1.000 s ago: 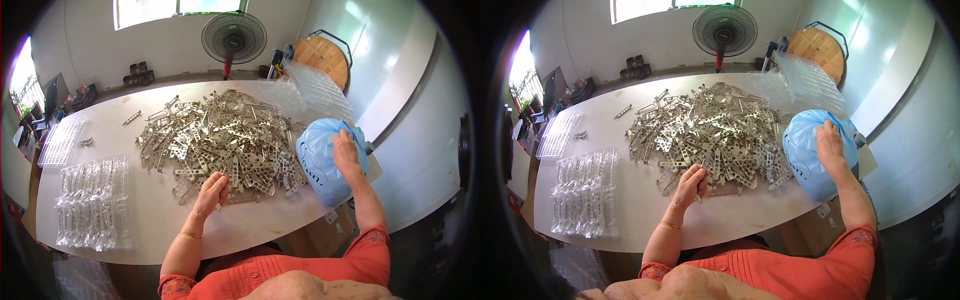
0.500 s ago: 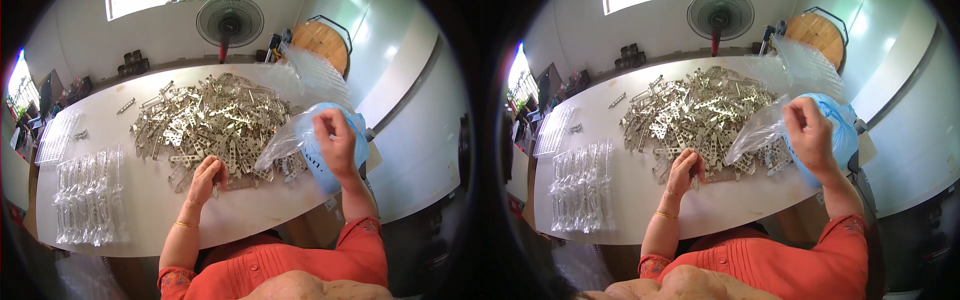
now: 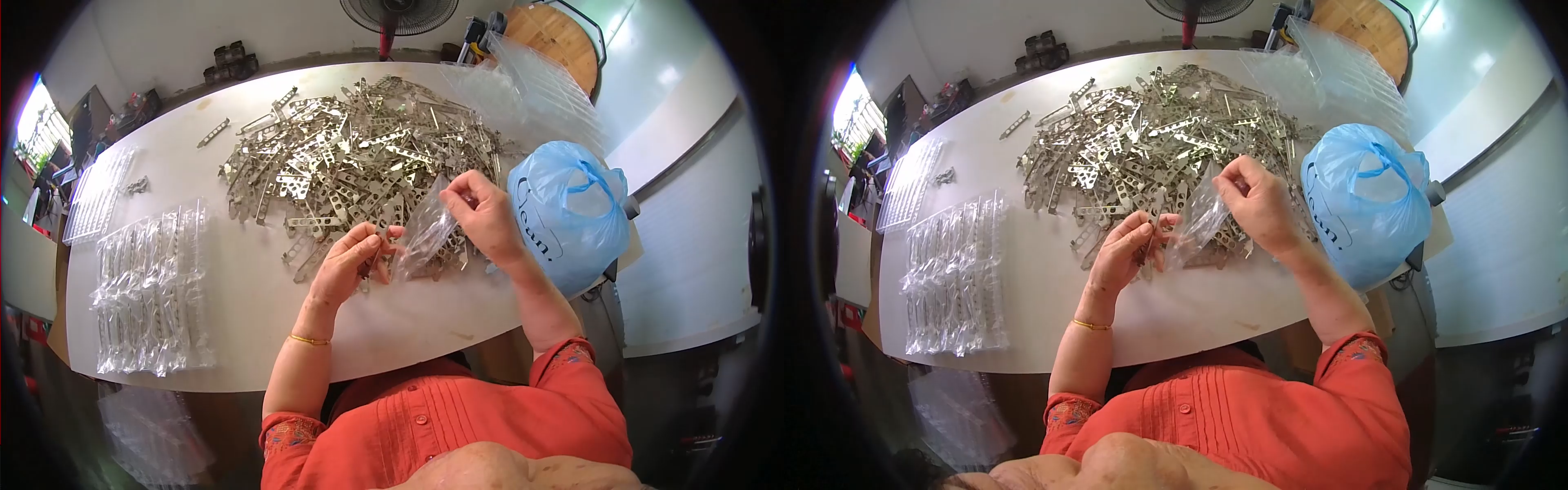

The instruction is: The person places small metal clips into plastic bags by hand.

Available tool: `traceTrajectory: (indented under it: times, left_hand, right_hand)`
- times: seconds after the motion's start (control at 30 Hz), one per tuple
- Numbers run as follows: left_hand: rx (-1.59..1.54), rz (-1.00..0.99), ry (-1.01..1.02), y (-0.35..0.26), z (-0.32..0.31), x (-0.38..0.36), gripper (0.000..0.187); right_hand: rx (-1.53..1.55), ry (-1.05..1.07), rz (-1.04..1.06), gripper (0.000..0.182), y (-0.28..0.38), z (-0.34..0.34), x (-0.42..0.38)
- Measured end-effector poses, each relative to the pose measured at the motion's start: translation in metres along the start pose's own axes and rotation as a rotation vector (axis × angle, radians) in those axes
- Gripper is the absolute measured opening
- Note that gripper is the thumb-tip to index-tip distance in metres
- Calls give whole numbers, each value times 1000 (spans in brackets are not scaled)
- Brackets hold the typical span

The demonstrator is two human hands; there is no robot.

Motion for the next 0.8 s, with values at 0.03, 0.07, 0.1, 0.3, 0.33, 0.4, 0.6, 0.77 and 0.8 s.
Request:
traceTrajectory:
  times: [0.03, 0.07, 0.1, 0.3, 0.33, 0.4, 0.6, 0.77, 0.8]
  left_hand:
    - [39, 26, 25, 2, -1, -1, 20]
    - [77, 52, 51, 4, -3, -3, 21]
    - [76, 55, 51, 5, -2, -3, 21]
    - [236, 182, 193, 11, -24, -10, 26]
    - [238, 181, 194, 12, -23, -11, 26]
    - [256, 165, 191, 14, -17, -11, 24]
    - [358, 13, 4, -3, -4, -4, 21]
    - [424, -24, 16, -5, -6, -4, 20]
    - [444, -34, 23, -5, -8, -4, 20]
  right_hand:
    - [-17, 19, -28, 13, -5, -4, -1]
    - [-17, 19, -32, 13, -6, -6, -2]
    - [-32, 41, -52, 14, -8, -10, -4]
    - [28, 97, -64, 14, -20, -27, -7]
    - [101, 127, -67, 15, -24, -31, -5]
    - [175, 155, -57, 16, -24, -32, -3]
    - [527, 379, -317, 32, -45, -56, -18]
    - [454, 526, -275, 29, -56, -92, -44]
    - [441, 550, -270, 27, -56, -98, -48]
Point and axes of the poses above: each hand's wrist, its own x-axis towards the middle knuckle, its own z-axis out of the back of the hand, y = z × x, the point moved 8 cm from there along x, towards the middle knuckle, and after that the axes turned 15 degrees about -z, right-handed, at the moved point
